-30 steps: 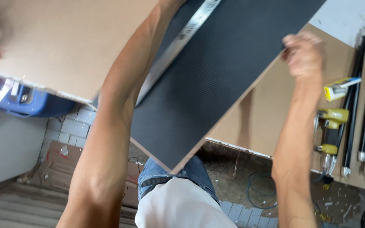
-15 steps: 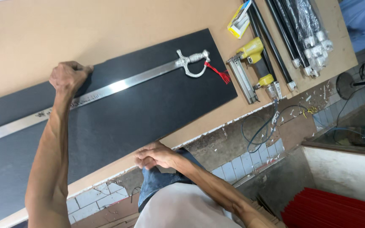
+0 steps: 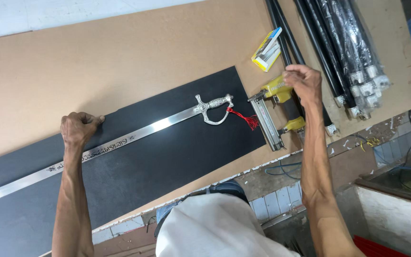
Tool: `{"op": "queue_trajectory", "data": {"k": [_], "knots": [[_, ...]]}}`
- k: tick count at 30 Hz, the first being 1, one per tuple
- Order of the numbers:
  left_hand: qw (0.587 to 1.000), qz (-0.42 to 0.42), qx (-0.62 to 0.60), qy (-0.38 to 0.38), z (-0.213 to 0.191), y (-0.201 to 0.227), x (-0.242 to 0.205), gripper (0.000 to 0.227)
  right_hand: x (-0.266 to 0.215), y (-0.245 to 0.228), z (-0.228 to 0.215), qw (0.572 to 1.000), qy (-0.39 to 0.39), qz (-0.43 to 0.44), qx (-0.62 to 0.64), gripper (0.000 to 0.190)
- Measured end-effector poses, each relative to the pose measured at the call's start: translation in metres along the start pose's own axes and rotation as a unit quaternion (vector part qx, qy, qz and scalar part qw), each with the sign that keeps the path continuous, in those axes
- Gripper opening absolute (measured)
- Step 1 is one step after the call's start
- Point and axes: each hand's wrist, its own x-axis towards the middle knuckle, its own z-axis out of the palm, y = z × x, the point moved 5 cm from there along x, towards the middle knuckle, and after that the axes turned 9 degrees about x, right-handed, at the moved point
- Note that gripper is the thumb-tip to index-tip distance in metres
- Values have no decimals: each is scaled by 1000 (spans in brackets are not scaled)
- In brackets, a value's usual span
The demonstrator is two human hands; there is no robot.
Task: The person places a decorative sword and its scabbard onto a black mat on a workbench and secures them using a pneumatic nail gun. The person repeats this process for a second sword and scabbard.
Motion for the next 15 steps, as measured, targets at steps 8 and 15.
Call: {"op": "queue_trajectory", "data": {"k": [8, 15], "knots": [[965, 120, -31, 231, -31, 37, -59, 37, 13, 47, -26, 995, 27, -54, -79, 27], [967, 80, -105, 218, -18, 55, -127, 16, 84, 119, -76, 897, 72, -156, -407, 39]]}}
